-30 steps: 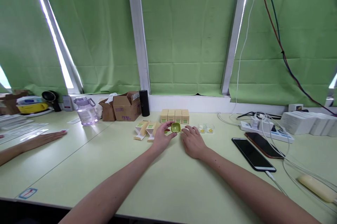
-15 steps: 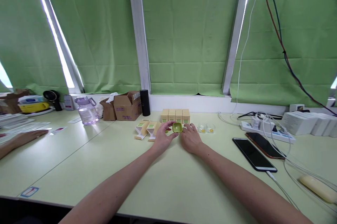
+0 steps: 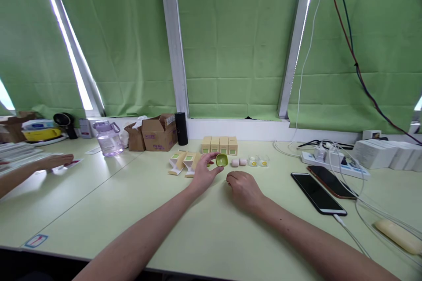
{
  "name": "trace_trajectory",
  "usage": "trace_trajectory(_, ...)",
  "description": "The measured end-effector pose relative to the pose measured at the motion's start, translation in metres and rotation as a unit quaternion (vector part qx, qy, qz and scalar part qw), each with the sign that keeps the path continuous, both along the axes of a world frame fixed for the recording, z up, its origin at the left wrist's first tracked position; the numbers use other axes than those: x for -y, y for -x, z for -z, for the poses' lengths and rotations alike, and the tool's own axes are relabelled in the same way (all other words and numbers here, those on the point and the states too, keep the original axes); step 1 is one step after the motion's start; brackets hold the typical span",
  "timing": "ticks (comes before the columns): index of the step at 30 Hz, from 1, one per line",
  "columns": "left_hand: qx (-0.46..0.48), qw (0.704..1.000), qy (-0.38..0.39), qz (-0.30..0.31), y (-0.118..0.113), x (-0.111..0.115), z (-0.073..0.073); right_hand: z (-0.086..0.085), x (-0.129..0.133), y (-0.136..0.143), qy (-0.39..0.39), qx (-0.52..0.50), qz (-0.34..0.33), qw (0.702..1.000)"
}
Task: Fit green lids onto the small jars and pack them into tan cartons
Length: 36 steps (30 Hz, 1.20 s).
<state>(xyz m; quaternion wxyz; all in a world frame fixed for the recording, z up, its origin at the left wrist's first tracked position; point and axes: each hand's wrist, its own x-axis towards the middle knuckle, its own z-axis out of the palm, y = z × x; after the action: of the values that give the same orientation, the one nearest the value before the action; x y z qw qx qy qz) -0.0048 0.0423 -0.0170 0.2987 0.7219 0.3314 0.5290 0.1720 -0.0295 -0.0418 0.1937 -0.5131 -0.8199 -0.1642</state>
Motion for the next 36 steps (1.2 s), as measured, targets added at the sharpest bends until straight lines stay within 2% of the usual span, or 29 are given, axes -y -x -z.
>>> trace_trajectory(5, -0.014, 1.0, 0.002, -0.002, -0.001, 0.005, -0.003, 0.008, 0.004, 0.0, -0.024, -0.07, -0.028, 0.997)
trace_trajectory(10, -0.033, 0.999, -0.006, -0.006, -0.001, 0.007, -0.004, -0.001, 0.01, -0.004, -0.051, -0.202, -0.12, 0.971)
trace_trajectory(14, -0.041, 0.999, -0.009, -0.004, -0.001, 0.008, -0.001, -0.013, 0.01, -0.008, -0.053, -0.369, -0.146, 0.916)
trace_trajectory(19, -0.045, 0.999, -0.017, 0.001, -0.004, 0.01, 0.002, -0.02, 0.006, -0.013, 0.039, -0.576, -0.13, 0.806)
trace_trajectory(21, -0.052, 0.999, -0.016, 0.006, -0.004, 0.012, 0.001, -0.019, 0.003, -0.015, 0.073, -0.626, -0.122, 0.767)
trace_trajectory(25, -0.055, 0.998, -0.016, 0.019, -0.005, 0.016, 0.001, -0.018, -0.001, -0.016, 0.101, -0.684, -0.12, 0.712)
trace_trajectory(28, -0.051, 0.998, -0.021, 0.025, -0.005, 0.017, 0.002, -0.018, -0.003, -0.016, 0.119, -0.713, -0.114, 0.682)
trace_trajectory(36, -0.056, 0.998, -0.028, 0.024, -0.006, 0.019, 0.0, -0.015, -0.004, -0.019, 0.151, -0.745, -0.079, 0.645)
